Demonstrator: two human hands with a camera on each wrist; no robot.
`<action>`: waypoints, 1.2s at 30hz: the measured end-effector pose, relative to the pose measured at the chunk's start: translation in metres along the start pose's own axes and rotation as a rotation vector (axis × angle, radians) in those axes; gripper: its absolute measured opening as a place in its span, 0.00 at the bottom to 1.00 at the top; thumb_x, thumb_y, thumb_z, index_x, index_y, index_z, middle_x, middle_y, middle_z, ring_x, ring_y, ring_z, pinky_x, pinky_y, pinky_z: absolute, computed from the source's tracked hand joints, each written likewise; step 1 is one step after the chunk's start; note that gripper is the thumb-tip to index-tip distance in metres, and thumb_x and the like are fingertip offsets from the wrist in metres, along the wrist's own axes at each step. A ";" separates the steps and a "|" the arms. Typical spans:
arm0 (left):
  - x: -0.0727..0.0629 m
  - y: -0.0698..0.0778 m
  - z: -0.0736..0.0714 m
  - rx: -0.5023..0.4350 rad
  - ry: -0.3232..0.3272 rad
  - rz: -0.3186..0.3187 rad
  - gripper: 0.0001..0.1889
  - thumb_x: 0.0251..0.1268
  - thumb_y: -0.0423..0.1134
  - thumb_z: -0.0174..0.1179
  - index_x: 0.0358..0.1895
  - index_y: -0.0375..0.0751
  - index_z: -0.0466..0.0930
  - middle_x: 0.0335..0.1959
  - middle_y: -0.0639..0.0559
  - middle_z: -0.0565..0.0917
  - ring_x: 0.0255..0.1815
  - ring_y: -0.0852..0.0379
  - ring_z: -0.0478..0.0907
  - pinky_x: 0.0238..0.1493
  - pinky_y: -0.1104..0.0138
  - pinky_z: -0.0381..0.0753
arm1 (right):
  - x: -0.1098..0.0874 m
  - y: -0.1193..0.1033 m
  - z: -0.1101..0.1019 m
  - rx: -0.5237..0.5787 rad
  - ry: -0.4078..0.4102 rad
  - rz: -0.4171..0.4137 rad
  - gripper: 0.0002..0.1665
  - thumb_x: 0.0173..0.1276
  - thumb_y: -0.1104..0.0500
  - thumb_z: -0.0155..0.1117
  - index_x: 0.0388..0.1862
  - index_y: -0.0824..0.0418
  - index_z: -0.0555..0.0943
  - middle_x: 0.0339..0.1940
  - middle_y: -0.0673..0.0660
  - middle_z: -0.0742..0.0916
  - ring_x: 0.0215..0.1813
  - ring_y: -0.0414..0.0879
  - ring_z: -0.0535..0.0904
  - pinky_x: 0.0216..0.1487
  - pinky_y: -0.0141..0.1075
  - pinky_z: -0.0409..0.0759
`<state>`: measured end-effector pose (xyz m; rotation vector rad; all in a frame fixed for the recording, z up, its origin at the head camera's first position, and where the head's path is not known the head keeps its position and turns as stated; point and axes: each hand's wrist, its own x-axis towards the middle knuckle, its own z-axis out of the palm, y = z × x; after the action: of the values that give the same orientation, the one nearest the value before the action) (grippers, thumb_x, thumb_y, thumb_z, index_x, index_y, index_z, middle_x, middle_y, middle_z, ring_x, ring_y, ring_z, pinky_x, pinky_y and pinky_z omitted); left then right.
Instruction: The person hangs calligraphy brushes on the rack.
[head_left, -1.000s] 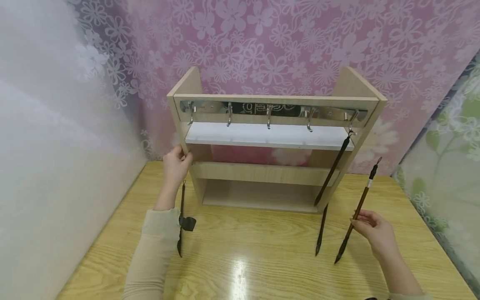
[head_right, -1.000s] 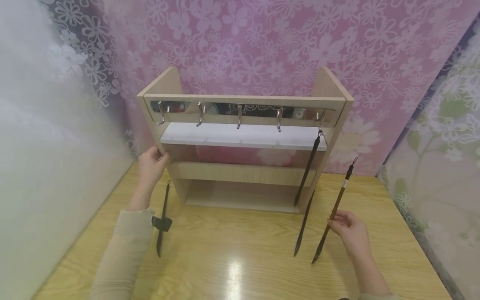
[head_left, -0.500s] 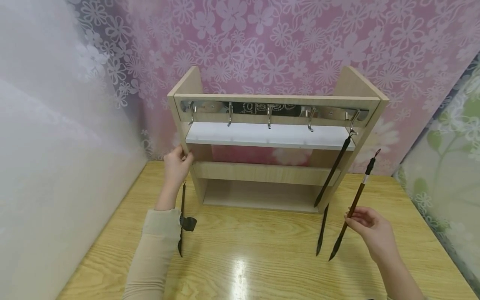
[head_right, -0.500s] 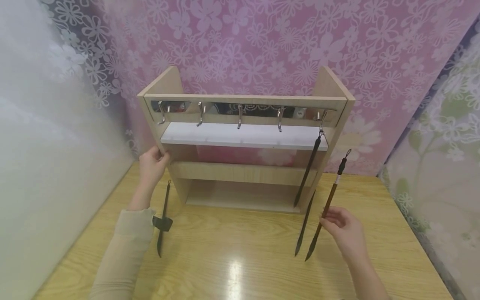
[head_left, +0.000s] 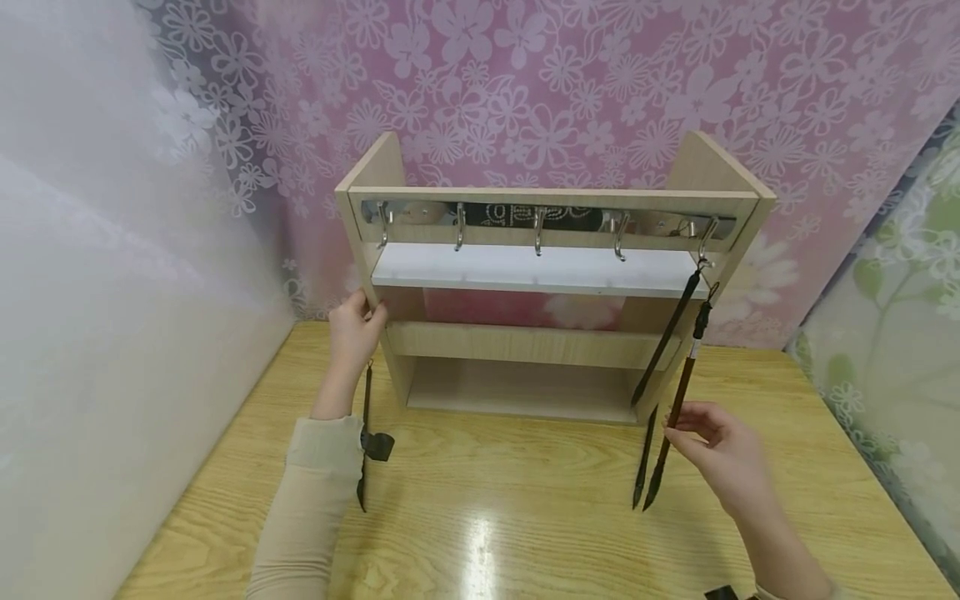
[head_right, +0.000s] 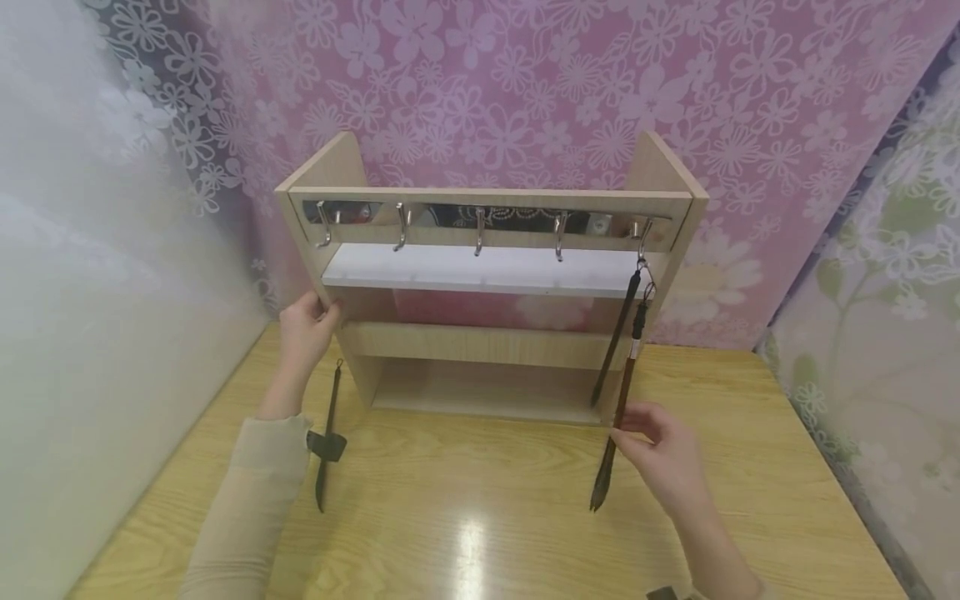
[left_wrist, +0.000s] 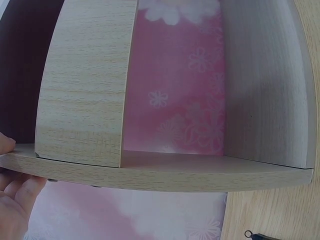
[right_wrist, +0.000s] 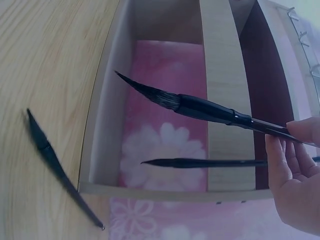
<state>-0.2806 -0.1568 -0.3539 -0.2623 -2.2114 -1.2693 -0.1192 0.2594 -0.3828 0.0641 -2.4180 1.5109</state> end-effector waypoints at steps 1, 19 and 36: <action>0.000 0.000 0.000 -0.003 -0.004 -0.004 0.07 0.57 0.31 0.53 0.33 0.27 0.76 0.36 0.33 0.80 0.44 0.41 0.76 0.40 0.58 0.79 | 0.001 -0.002 0.001 -0.005 -0.005 -0.004 0.16 0.56 0.69 0.62 0.43 0.75 0.72 0.33 0.42 0.80 0.36 0.31 0.75 0.34 0.23 0.77; 0.000 0.000 -0.001 -0.018 -0.015 -0.028 0.09 0.58 0.32 0.53 0.36 0.28 0.76 0.38 0.33 0.80 0.45 0.42 0.76 0.40 0.60 0.79 | 0.017 -0.022 0.024 -0.077 -0.058 -0.045 0.17 0.54 0.68 0.63 0.43 0.72 0.74 0.35 0.58 0.79 0.35 0.30 0.73 0.32 0.23 0.77; -0.001 0.000 0.000 0.000 -0.007 -0.010 0.10 0.59 0.32 0.52 0.38 0.26 0.76 0.39 0.32 0.79 0.45 0.41 0.75 0.40 0.59 0.79 | 0.025 -0.036 0.042 0.038 -0.131 -0.075 0.14 0.54 0.70 0.63 0.40 0.73 0.74 0.31 0.57 0.80 0.34 0.35 0.74 0.32 0.25 0.76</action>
<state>-0.2797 -0.1571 -0.3549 -0.2560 -2.2221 -1.2753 -0.1452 0.2087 -0.3616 0.2669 -2.4567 1.5639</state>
